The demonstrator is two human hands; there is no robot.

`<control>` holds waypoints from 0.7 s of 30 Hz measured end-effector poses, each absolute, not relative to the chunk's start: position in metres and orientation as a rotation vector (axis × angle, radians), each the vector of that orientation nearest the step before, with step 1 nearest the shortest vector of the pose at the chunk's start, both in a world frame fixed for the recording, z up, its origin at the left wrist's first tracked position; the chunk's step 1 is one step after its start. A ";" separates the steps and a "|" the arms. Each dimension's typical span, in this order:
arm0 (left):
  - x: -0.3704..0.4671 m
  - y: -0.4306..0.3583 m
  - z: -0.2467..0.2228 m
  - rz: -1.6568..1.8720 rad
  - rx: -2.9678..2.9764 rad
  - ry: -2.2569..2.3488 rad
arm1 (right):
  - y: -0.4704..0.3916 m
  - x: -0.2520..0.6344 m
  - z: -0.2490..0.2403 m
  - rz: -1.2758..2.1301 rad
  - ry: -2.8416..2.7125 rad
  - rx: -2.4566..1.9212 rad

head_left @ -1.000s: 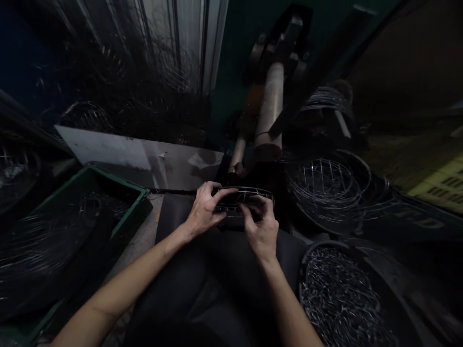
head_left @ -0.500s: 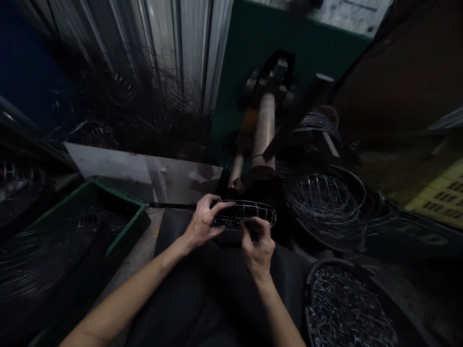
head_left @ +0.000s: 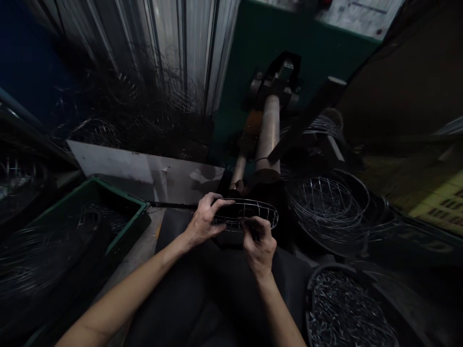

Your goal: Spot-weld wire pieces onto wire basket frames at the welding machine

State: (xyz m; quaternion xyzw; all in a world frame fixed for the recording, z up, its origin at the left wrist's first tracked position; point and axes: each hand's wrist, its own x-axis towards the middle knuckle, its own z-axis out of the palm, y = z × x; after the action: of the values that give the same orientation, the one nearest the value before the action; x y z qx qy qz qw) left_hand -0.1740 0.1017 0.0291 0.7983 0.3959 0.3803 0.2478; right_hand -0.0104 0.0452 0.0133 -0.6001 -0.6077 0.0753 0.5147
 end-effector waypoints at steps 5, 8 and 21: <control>-0.173 0.106 0.030 1.049 2.186 1.064 | 0.051 -0.008 0.009 0.193 -1.456 -1.428; -0.172 0.109 0.030 1.053 2.191 1.056 | 0.054 -0.007 0.006 0.170 -1.458 -1.410; -0.170 0.116 0.020 1.067 2.200 1.049 | 0.063 -0.003 -0.009 0.159 -1.447 -1.412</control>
State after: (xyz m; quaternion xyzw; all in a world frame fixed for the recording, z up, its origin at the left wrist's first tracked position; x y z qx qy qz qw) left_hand -0.1702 0.1157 0.0199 0.8031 0.3829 0.3896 0.2380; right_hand -0.0032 0.0633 -0.0094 -0.5909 -0.6059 0.0665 0.5285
